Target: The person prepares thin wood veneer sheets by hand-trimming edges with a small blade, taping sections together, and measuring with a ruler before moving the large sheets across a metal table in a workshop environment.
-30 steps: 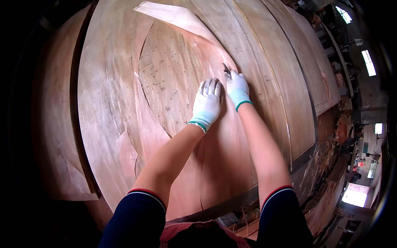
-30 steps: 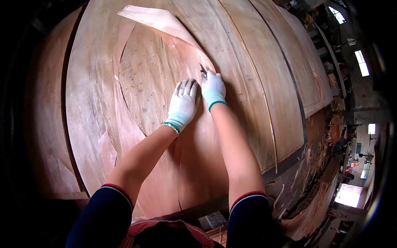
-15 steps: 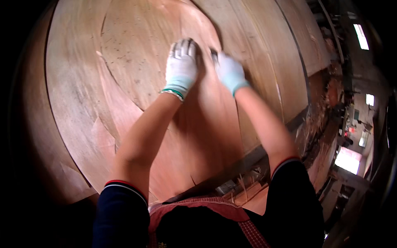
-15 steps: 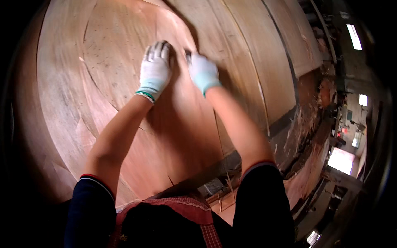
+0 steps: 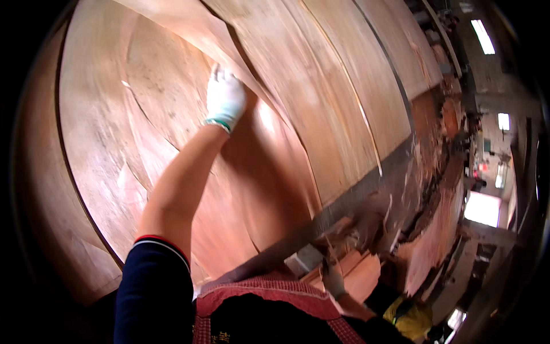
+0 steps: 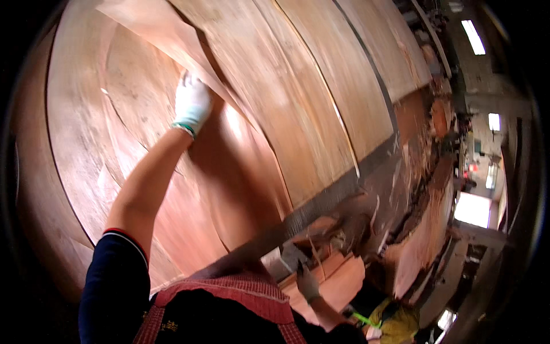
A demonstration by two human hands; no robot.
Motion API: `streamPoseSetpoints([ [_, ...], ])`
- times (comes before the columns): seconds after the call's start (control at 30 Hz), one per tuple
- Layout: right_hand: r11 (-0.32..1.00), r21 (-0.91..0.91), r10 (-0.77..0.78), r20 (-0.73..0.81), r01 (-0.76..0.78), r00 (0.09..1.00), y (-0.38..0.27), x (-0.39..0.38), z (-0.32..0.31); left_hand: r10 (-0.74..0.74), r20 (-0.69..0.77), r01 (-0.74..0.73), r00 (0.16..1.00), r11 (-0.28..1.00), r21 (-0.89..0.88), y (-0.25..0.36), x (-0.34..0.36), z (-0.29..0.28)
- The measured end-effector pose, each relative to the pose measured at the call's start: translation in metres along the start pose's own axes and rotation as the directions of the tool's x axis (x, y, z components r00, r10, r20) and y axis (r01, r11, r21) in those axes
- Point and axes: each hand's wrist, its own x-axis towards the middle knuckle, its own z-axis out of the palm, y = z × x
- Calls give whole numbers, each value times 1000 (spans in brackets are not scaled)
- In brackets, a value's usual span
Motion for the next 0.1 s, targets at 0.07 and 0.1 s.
streamPoseSetpoints([
  [0.07, 833, 519, 102, 196, -191, 975, 36, 17, -21, -41, 52, 39, 998, 999, 28, -3, -8, 24],
  [0.1, 743, 621, 106, 258, -248, 960, 44, 29, -25, -53, 34, 51, 998, 997, 60, -19, -3, 18],
])
